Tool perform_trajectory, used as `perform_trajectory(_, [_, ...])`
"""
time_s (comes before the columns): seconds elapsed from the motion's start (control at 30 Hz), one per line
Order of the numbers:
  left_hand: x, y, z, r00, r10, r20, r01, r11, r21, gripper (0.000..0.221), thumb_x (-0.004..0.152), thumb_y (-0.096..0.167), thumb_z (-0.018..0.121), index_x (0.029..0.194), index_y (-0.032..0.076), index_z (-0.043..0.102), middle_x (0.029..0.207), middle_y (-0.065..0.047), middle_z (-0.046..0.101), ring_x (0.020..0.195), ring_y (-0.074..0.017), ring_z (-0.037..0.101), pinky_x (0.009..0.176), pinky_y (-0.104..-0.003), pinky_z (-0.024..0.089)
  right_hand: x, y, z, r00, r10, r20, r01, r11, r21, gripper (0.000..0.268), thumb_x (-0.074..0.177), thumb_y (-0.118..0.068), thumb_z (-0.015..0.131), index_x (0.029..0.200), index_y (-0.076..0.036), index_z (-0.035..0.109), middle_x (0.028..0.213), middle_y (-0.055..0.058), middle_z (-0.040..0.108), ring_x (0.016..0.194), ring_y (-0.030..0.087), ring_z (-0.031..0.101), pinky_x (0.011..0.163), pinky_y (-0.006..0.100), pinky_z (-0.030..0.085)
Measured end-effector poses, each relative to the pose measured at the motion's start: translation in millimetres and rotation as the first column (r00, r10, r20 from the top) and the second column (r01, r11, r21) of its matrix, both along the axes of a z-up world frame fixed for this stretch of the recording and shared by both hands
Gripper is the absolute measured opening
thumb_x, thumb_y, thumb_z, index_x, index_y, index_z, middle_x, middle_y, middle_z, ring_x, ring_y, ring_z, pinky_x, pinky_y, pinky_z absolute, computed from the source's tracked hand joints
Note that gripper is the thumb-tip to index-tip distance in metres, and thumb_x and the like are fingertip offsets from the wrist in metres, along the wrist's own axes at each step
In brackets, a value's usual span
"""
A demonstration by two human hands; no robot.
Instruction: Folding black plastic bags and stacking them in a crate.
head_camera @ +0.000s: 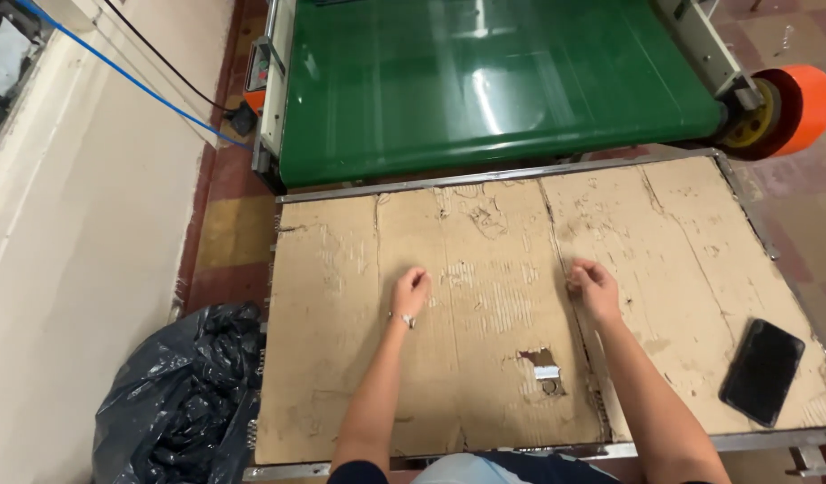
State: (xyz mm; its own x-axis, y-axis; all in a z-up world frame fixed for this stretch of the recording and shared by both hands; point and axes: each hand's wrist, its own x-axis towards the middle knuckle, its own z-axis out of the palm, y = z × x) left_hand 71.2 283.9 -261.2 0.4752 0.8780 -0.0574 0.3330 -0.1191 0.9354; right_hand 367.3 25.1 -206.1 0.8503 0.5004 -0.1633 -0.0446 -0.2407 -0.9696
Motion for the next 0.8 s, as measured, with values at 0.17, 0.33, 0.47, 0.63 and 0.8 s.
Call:
perform_trajectory(0.17, [56.6,67.4,-40.8,0.987,0.116,0.114,-0.100,0.985,-0.138,0.011,0.096,0.023,0.064,0.097,0.015,0.072,0.063,-0.006,0.066,0.069,-0.0204,0.066,0.071,-0.036,0.053,46.8,48.2,-17.8,0.973,-0.081,-0.215,0.126,0.971,0.204,0.019,0.099,-0.008,0.064,0.117,-0.004,0.069,0.097,0.012,0.070,0.089,0.022,0.072,0.072,0.034,0.064])
perform_trajectory(0.33, [91.2,116.9,-42.8,0.901,0.364,0.234,-0.226,0.857,-0.463,0.019,0.097,0.031,0.067,0.107,0.015,0.062,0.086,-0.009,0.071,0.072,-0.0188,0.074,0.060,-0.025,0.059,84.5,90.9,-26.6,0.938,-0.043,-0.345,0.142,0.953,0.268,0.018,0.105,-0.018,0.059,0.119,-0.008,0.064,0.101,0.012,0.070,0.087,0.025,0.076,0.070,0.038,0.069])
perform_trajectory(0.47, [110.6,146.4,-28.9,0.878,0.438,0.194,-0.284,0.802,-0.526,0.026,0.097,0.038,0.066,0.111,0.017,0.058,0.091,-0.005,0.073,0.077,-0.0146,0.075,0.064,-0.019,0.056,102.3,123.3,-19.9,0.921,0.008,-0.389,0.117,0.948,0.296,0.024,0.109,-0.025,0.057,0.126,-0.009,0.060,0.107,0.013,0.070,0.097,0.027,0.076,0.080,0.043,0.068])
perform_trajectory(0.63, [124.2,183.1,-39.6,0.746,0.586,0.315,-0.266,0.697,-0.666,0.042,0.098,0.055,0.068,0.116,0.017,0.060,0.109,-0.009,0.074,0.097,-0.0244,0.077,0.084,-0.032,0.057,115.5,168.9,-1.2,0.873,0.057,-0.485,0.148,0.916,0.373,0.033,0.107,-0.032,0.057,0.131,-0.009,0.059,0.117,0.015,0.069,0.108,0.032,0.074,0.090,0.049,0.066])
perform_trajectory(0.8, [120.9,177.3,13.1,0.644,0.607,0.466,-0.112,0.676,-0.728,0.053,0.100,0.064,0.060,0.126,0.018,0.058,0.132,-0.007,0.066,0.123,-0.0268,0.067,0.109,-0.043,0.044,136.7,207.1,-14.0,0.772,0.170,-0.613,0.188,0.859,0.475,0.054,0.107,-0.049,0.056,0.139,-0.006,0.049,0.136,0.019,0.061,0.128,0.036,0.065,0.105,0.053,0.058])
